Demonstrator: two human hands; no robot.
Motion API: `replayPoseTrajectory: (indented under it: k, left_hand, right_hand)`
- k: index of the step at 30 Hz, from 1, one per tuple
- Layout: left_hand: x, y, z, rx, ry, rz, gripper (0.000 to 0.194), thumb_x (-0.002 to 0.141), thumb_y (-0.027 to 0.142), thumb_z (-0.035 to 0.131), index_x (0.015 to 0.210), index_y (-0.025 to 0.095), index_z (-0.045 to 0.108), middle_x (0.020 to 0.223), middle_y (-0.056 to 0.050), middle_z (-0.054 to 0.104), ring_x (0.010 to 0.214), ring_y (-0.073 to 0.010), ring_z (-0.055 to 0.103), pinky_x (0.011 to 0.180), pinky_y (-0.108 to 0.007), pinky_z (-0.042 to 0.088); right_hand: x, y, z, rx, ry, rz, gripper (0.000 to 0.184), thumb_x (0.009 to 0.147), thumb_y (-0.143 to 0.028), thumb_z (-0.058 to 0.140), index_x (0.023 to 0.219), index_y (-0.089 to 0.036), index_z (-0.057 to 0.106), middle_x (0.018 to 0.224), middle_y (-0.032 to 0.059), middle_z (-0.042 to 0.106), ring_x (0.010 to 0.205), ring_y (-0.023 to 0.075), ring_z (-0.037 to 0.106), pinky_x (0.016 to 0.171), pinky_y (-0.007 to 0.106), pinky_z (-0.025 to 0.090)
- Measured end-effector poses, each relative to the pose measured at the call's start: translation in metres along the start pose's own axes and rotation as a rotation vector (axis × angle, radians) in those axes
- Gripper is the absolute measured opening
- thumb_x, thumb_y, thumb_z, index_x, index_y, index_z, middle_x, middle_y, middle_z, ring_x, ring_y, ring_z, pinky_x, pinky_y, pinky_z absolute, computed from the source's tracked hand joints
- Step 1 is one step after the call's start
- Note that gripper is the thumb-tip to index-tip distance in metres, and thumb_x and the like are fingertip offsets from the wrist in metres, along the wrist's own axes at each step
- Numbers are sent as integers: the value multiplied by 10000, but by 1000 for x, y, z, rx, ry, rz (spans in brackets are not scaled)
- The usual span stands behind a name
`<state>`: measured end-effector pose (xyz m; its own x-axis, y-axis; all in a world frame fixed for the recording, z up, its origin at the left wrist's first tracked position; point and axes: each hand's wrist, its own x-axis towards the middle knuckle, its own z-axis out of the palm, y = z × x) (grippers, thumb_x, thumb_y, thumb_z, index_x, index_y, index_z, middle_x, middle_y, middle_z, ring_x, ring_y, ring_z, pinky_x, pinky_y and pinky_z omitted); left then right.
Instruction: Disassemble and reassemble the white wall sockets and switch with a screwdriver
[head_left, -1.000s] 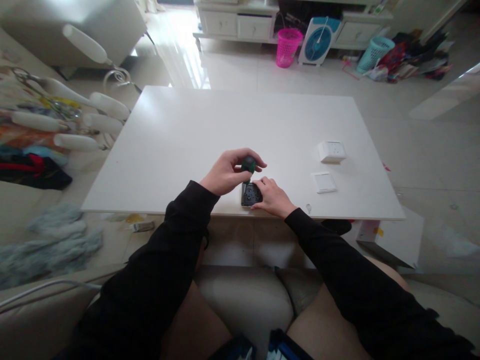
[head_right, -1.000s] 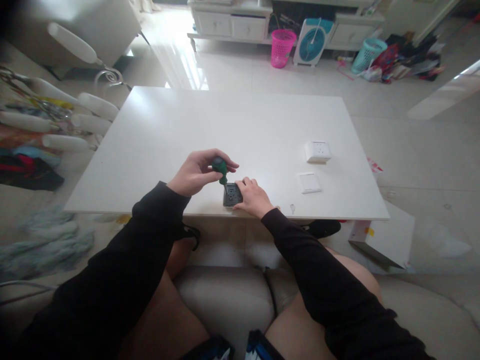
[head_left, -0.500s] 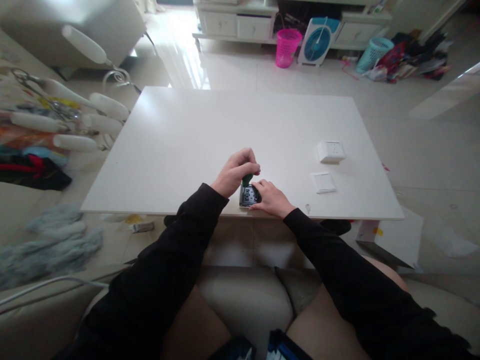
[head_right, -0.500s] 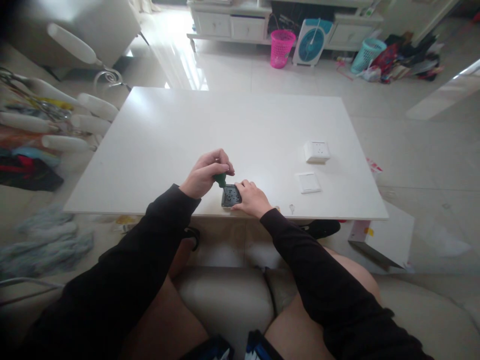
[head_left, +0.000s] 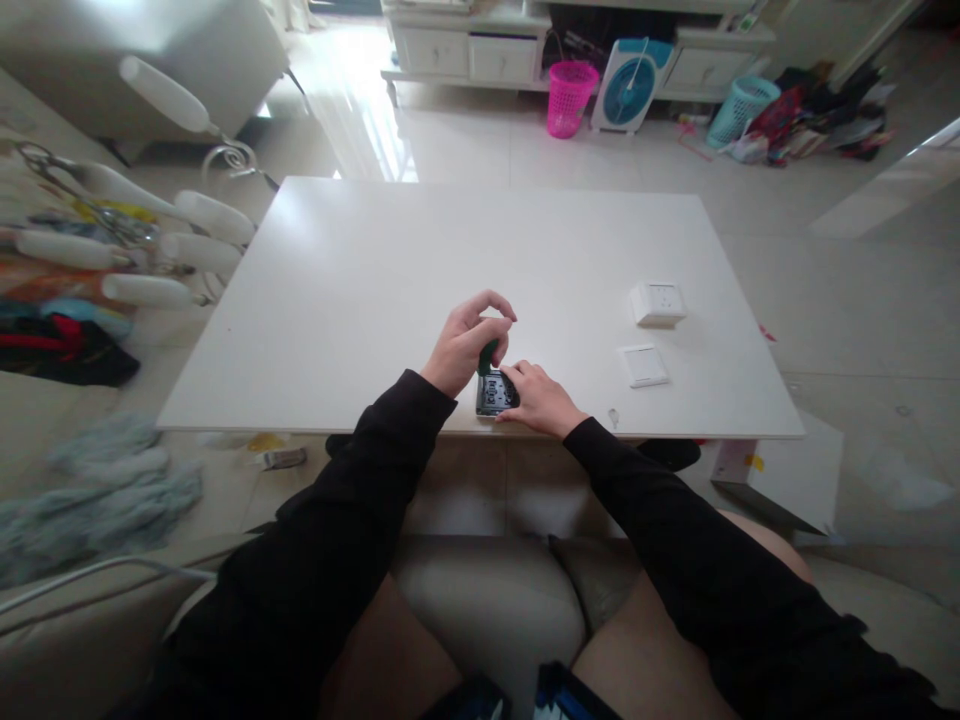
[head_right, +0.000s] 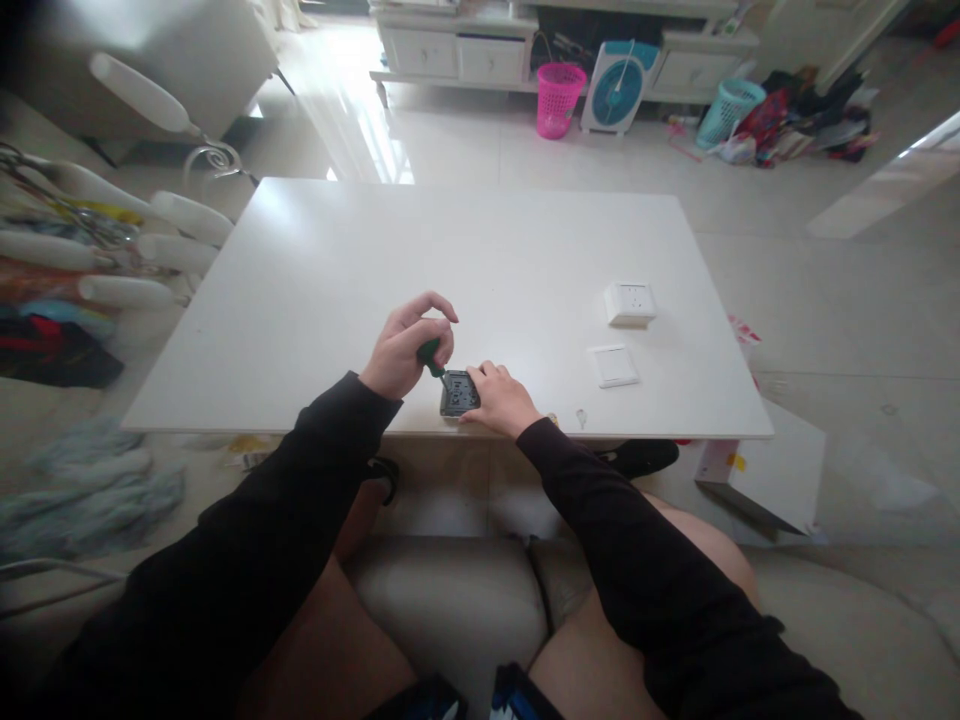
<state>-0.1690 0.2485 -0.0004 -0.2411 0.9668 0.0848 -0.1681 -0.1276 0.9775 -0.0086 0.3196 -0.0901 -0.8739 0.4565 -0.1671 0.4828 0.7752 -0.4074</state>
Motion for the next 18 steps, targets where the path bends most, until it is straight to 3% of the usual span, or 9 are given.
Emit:
replayPoseTrajectory:
  k: [4,8,13,18]
  left_hand:
    - [1,-6,3,-49,-19,-2,164,728,266,660,716,210,507,594,57,533,452,-80,520,454,-242,372]
    - [2,-3,-2,52,65,6,280,730,295,742,609,192,512,584,29,546,550,-93,573,531,-243,439]
    - [3,5,-8,154,77,-18,268,818,428,728,754,169,703,676,-24,655,596,-103,577,539,-246,456]
    - [3,1,1,100,99,27,335,922,489,584,856,181,696,572,17,570,537,-98,541,513,-244,428]
  right_hand:
    - [0,-1,-1,-1,-6,6,790,753,-498,865,1399,-196,524,1273,136,579,1179,327,550,973,439,507]
    - [-1,0,0,-3,-3,1,821,748,-496,869,1421,-196,507,1296,144,571,1189,333,548,976,446,508]
    - [-1,-1,0,-1,0,3,838,740,-497,875,1427,-194,502,1295,144,572,1189,332,550,982,445,509]
    - [-1,-2,-1,2,-5,4,826,745,-487,875,1422,-193,505,1302,147,573,1196,333,550,989,443,509]
